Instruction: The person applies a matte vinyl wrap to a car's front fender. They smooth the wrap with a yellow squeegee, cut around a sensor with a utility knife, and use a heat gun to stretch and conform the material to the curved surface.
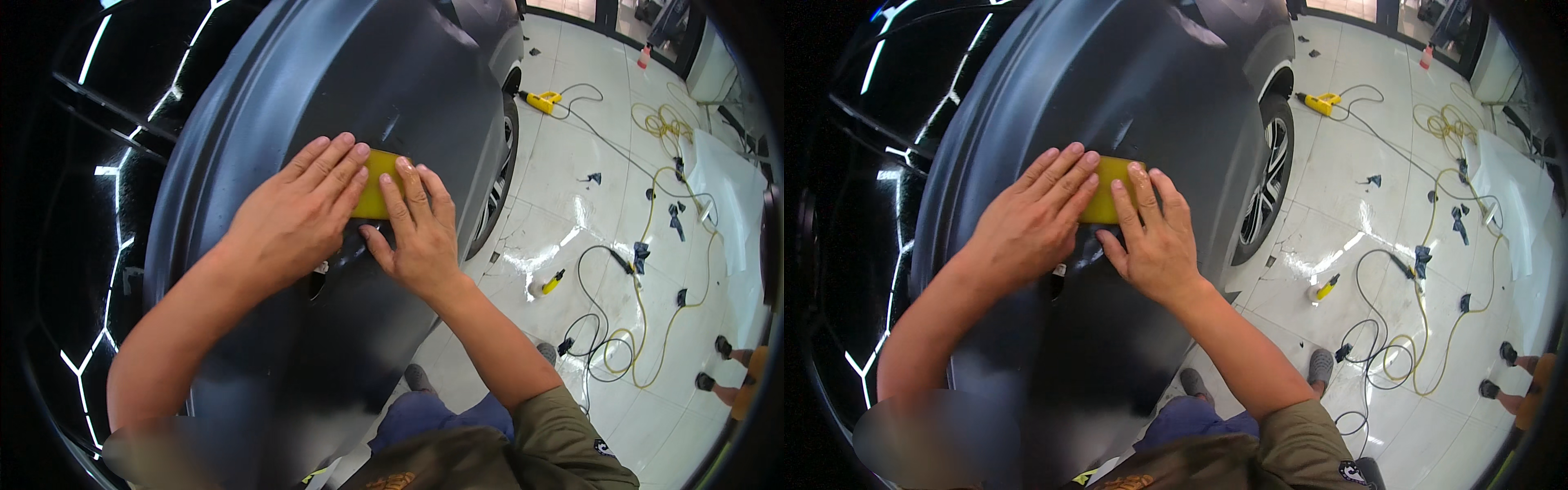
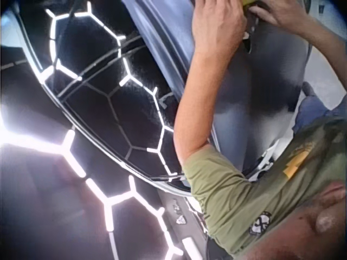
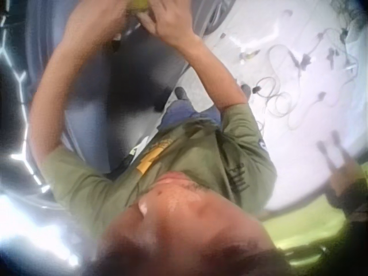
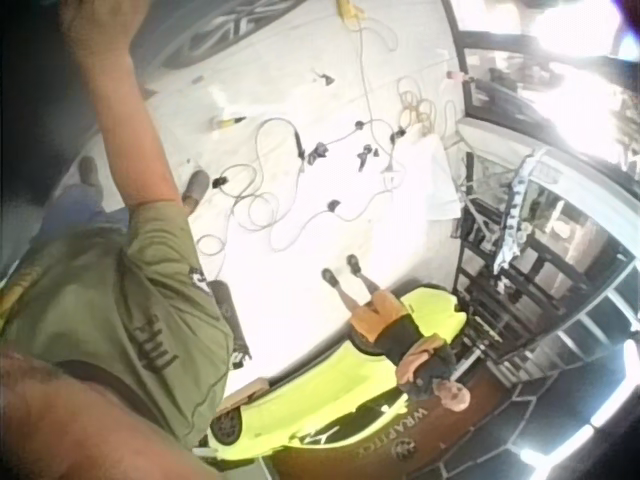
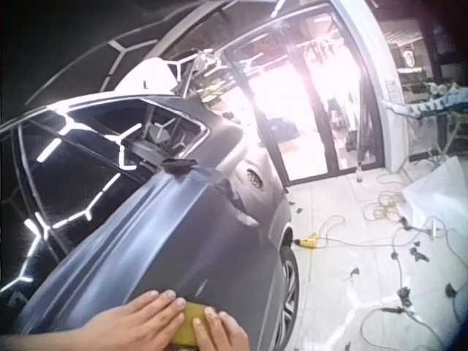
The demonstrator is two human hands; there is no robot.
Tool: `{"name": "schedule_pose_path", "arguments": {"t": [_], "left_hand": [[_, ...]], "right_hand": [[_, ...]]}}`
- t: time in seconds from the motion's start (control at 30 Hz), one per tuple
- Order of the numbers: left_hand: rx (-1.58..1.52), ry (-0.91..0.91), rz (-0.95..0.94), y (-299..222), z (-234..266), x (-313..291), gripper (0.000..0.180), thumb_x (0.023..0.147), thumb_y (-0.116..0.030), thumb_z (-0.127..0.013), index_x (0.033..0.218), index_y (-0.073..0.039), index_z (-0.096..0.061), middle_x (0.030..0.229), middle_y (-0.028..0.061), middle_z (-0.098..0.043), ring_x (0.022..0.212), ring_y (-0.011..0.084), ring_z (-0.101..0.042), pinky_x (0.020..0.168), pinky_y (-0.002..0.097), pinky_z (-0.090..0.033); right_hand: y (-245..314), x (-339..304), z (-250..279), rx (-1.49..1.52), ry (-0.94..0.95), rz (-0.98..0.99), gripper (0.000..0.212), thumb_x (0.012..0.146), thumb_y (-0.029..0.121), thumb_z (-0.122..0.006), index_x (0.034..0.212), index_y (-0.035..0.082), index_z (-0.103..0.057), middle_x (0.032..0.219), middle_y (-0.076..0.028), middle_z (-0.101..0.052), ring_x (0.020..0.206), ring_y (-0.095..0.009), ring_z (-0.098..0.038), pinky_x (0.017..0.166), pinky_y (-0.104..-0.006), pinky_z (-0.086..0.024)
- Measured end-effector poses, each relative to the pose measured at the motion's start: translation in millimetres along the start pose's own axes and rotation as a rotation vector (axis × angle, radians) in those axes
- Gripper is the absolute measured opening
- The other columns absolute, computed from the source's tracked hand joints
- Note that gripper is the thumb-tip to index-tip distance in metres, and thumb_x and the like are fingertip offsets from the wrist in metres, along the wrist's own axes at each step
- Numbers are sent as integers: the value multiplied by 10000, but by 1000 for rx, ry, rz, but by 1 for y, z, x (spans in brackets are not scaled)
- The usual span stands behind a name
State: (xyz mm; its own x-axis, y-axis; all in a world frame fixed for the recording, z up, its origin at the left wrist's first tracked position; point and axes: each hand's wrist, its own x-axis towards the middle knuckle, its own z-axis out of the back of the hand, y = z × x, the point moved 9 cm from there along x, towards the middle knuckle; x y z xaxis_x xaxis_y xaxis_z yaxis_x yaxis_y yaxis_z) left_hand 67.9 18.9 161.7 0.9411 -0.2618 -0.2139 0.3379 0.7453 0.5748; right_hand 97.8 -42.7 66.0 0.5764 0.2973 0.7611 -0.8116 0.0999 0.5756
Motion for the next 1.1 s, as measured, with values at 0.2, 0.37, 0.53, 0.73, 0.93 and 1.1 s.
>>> {"name": "schedule_pose_path", "arguments": {"t": [0.2,0.37,0.53,0.73,0.93,1.1], "left_hand": [[-78,49,-80,5,3,-3,585,822,-152,-726,1360,39,-599,1516,194,-518,1482,324,-420,1270,479,-271],[-111,109,-130,9,8,-6,587,840,-211,-754,1360,25,-617,1511,187,-529,1480,314,-427,1269,477,-278],[-48,131,-70,8,4,-2,605,850,-239,-759,1377,18,-610,1516,167,-536,1482,289,-430,1276,469,-261],[38,216,-72,6,2,0,583,928,-272,-694,1417,23,-575,1527,169,-526,1495,285,-410,1286,454,-235],[165,274,-137,3,-4,1,581,989,-334,-608,1429,43,-553,1524,188,-522,1492,296,-410,1285,456,-234],[88,259,-124,3,-4,1,580,1009,-368,-583,1414,46,-560,1506,192,-535,1479,303,-426,1281,457,-244]], "right_hand": [[7,-5,-7,71,24,45,606,849,269,-774,1348,-33,-608,1427,-257,-545,1349,-421,-505,1151,-508,-404],[13,-4,-9,175,77,23,612,881,282,-745,1373,-48,-591,1458,-251,-535,1396,-407,-483,1181,-520,-366],[18,3,-13,61,151,8,637,893,280,-722,1395,-77,-560,1490,-262,-515,1413,-420,-463,1202,-549,-322],[20,16,-9,47,212,-7,647,869,302,-711,1369,-87,-579,1438,-255,-560,1405,-396,-472,1220,-559,-286],[22,19,-13,27,272,47,634,883,308,-706,1352,-98,-574,1458,-257,-537,1405,-418,-456,1209,-603,-267],[18,15,-16,78,235,108,643,869,309,-706,1339,-110,-572,1444,-268,-541,1397,-435,-464,1214,-619,-254]]}}
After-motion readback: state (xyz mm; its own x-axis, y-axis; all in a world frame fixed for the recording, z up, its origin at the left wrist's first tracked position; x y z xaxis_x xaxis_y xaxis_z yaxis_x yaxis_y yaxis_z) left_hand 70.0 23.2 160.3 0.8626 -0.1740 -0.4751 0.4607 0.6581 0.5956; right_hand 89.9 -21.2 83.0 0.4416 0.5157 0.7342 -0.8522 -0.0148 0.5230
